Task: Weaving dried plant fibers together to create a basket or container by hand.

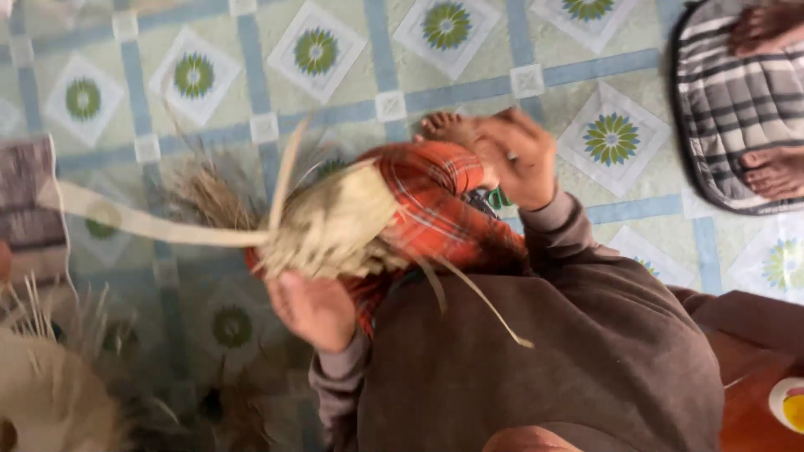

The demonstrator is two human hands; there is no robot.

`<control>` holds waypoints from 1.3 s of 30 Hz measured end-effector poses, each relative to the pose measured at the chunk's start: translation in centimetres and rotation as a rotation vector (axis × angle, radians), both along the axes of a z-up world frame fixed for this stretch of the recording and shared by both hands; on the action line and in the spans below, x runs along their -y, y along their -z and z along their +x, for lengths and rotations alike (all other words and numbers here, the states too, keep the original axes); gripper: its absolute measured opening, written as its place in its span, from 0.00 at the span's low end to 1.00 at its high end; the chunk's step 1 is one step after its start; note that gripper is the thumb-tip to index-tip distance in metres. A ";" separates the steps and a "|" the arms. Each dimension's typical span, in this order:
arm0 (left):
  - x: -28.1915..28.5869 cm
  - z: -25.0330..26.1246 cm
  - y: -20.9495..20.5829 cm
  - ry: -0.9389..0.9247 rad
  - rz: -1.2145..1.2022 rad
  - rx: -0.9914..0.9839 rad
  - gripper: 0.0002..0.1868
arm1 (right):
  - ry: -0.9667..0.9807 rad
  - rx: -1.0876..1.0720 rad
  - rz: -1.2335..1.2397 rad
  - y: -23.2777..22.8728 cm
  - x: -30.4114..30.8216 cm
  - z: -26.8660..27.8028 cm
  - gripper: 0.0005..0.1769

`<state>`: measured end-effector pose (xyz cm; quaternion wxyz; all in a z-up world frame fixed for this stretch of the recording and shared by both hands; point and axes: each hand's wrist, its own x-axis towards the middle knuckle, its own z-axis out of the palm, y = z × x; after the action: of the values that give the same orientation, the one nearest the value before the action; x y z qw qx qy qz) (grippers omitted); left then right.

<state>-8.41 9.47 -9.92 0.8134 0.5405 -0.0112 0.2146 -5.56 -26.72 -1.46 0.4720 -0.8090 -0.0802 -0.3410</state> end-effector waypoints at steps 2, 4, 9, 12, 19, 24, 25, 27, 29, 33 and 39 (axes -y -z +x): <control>3.6 0.8 -3.9 0.087 -0.115 0.001 0.14 | -0.017 0.044 0.015 -0.9 0.2 0.1 0.17; 5.6 1.3 -7.2 0.176 -0.223 -0.004 0.09 | -0.027 0.074 0.044 -2.5 -0.4 -0.7 0.19; 6.8 2.0 -9.2 0.284 0.327 -0.076 0.10 | -0.054 0.127 -0.063 -5.3 -2.3 -3.0 0.13; 6.8 2.7 -9.3 0.319 0.516 -0.036 0.09 | -0.256 0.152 -0.136 -5.4 -3.5 -1.7 0.08; 7.1 4.6 -8.5 0.373 0.478 0.034 0.12 | -0.418 0.094 -0.289 -2.3 -6.3 1.9 0.12; 7.1 4.7 -7.9 0.374 0.504 -0.005 0.15 | -0.421 -0.013 -0.272 -4.4 -7.6 2.2 0.16; 7.0 4.6 -7.8 0.369 0.500 -0.008 0.15 | -0.427 -0.016 -0.276 -4.1 -7.6 2.3 0.16; 7.0 4.4 -7.4 0.406 0.395 -0.070 0.16 | -0.414 -0.016 -0.277 -3.6 -7.6 2.5 0.17; 6.9 4.4 -7.8 0.403 0.426 -0.064 0.16 | -0.406 -0.001 -0.287 -3.0 -7.5 2.7 0.16; 6.8 4.6 -9.0 0.421 0.509 -0.052 0.16 | -0.389 0.037 -0.304 -2.0 -7.2 3.3 0.13; 7.8 5.4 -9.5 0.255 0.587 -0.035 0.13 | -0.385 0.009 -0.333 -2.8 -7.6 2.9 0.14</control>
<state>-3.02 1.71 -0.44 0.6433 0.7499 -0.1262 0.0891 -2.68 -19.14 1.33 0.3881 -0.8440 -0.2897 -0.2306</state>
